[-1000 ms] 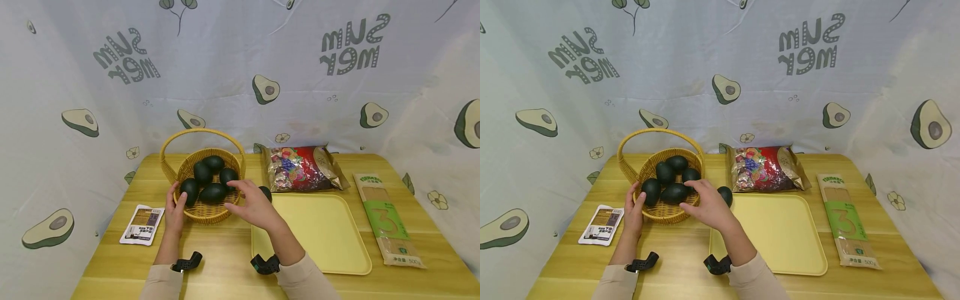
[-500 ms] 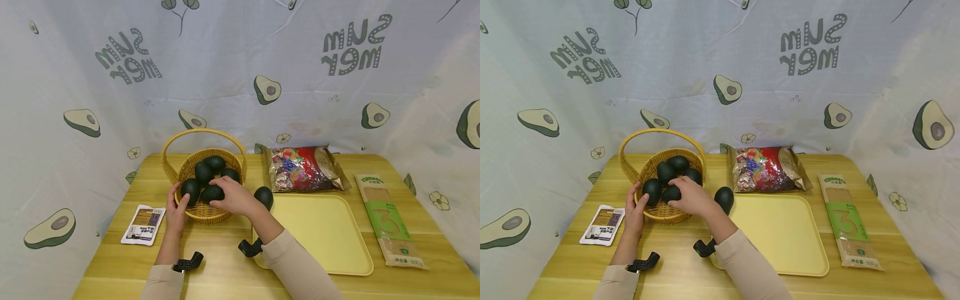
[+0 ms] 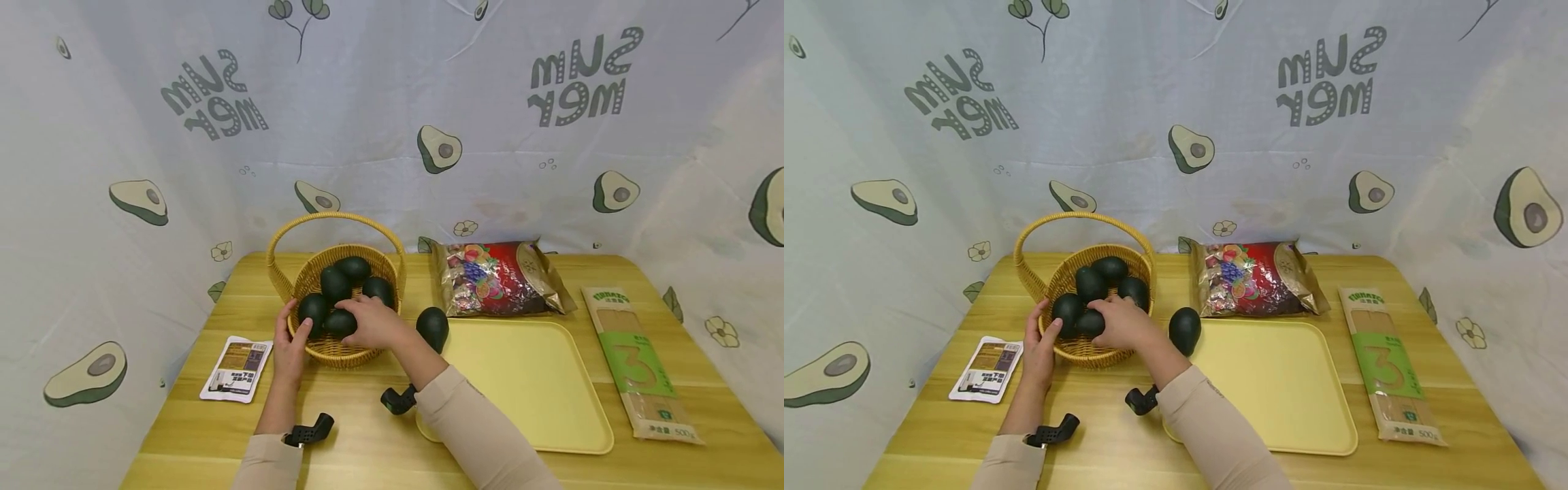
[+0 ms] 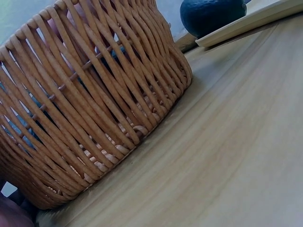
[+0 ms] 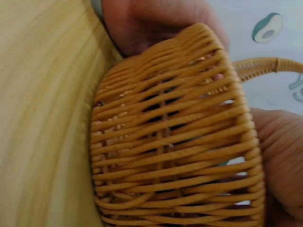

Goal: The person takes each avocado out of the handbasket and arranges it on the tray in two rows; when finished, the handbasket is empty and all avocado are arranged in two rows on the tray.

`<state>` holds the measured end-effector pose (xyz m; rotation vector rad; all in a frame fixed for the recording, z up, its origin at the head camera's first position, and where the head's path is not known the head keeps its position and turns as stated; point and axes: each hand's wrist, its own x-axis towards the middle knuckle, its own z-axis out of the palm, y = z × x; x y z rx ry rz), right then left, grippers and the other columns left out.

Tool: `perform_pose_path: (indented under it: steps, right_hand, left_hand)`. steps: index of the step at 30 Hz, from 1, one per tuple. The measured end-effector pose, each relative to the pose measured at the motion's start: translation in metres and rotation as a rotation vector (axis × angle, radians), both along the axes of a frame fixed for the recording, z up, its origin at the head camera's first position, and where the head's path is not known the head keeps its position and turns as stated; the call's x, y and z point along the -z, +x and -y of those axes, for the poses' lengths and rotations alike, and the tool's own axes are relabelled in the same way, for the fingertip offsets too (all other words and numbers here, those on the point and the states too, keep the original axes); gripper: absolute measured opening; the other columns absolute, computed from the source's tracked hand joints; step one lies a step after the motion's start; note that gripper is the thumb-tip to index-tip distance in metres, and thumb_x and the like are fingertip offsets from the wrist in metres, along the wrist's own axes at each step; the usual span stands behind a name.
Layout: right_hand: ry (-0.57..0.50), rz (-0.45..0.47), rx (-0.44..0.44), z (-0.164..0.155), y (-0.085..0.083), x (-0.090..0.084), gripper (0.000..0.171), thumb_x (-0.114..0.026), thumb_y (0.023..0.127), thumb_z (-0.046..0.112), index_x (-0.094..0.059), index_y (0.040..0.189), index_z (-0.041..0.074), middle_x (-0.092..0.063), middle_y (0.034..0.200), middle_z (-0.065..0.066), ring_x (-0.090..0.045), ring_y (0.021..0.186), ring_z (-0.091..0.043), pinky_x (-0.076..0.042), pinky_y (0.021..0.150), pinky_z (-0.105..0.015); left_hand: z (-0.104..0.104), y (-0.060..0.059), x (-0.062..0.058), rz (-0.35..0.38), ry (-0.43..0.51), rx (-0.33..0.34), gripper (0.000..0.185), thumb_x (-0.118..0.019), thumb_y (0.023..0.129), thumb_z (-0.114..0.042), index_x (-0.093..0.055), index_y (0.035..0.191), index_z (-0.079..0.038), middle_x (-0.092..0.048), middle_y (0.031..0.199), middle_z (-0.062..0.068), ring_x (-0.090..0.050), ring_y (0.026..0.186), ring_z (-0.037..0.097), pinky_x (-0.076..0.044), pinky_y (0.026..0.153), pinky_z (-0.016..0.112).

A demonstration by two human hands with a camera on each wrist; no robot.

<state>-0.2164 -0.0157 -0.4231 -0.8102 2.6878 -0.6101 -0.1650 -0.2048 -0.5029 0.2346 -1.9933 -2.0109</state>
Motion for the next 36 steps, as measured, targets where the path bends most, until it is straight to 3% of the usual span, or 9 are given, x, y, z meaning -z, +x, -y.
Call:
perform_pose_path:
  steps: [10,15,23,36]
  right_hand:
    - [-0.003,-0.065,-0.029,-0.001,0.004,0.003,0.056,-0.081,0.088,0.034,-0.061,0.141,0.027,-0.055,0.147,-0.006,-0.062,0.124,-0.028,-0.05,0.104,-0.05]
    - [-0.056,-0.067,-0.03,-0.003,0.006,0.004,0.055,-0.08,0.088,0.035,-0.061,0.14,0.028,-0.056,0.144,-0.005,-0.063,0.12,-0.026,-0.052,0.101,-0.049]
    - [-0.183,-0.043,-0.012,-0.01,0.01,0.003,0.059,-0.079,0.089,0.035,-0.058,0.144,0.025,-0.05,0.152,-0.009,-0.058,0.129,-0.031,-0.05,0.104,-0.052]
    - [-0.42,-0.065,0.106,-0.033,0.036,-0.02,0.06,-0.081,0.089,0.032,-0.059,0.143,0.022,-0.056,0.141,-0.007,-0.061,0.125,-0.03,-0.053,0.102,-0.05]
  left_hand:
    - [-0.002,-0.001,0.0,-0.008,0.015,-0.003,0.055,-0.053,0.104,-0.015,-0.036,0.156,-0.01,-0.029,0.164,0.004,-0.034,0.148,0.026,-0.034,0.103,0.018]
    - [-0.001,0.0,0.001,0.004,0.007,0.003,0.055,-0.052,0.105,-0.016,-0.034,0.156,-0.01,-0.026,0.166,0.003,-0.03,0.15,0.025,-0.032,0.109,0.029]
    - [-0.002,0.002,0.001,-0.008,-0.01,0.003,0.054,-0.053,0.104,-0.018,-0.036,0.155,-0.009,-0.022,0.168,0.006,-0.016,0.157,0.026,-0.021,0.122,0.056]
    - [0.0,0.002,0.001,-0.017,-0.017,0.0,0.054,-0.054,0.104,-0.019,-0.038,0.155,-0.013,-0.023,0.168,0.004,-0.013,0.158,0.026,-0.018,0.124,0.057]
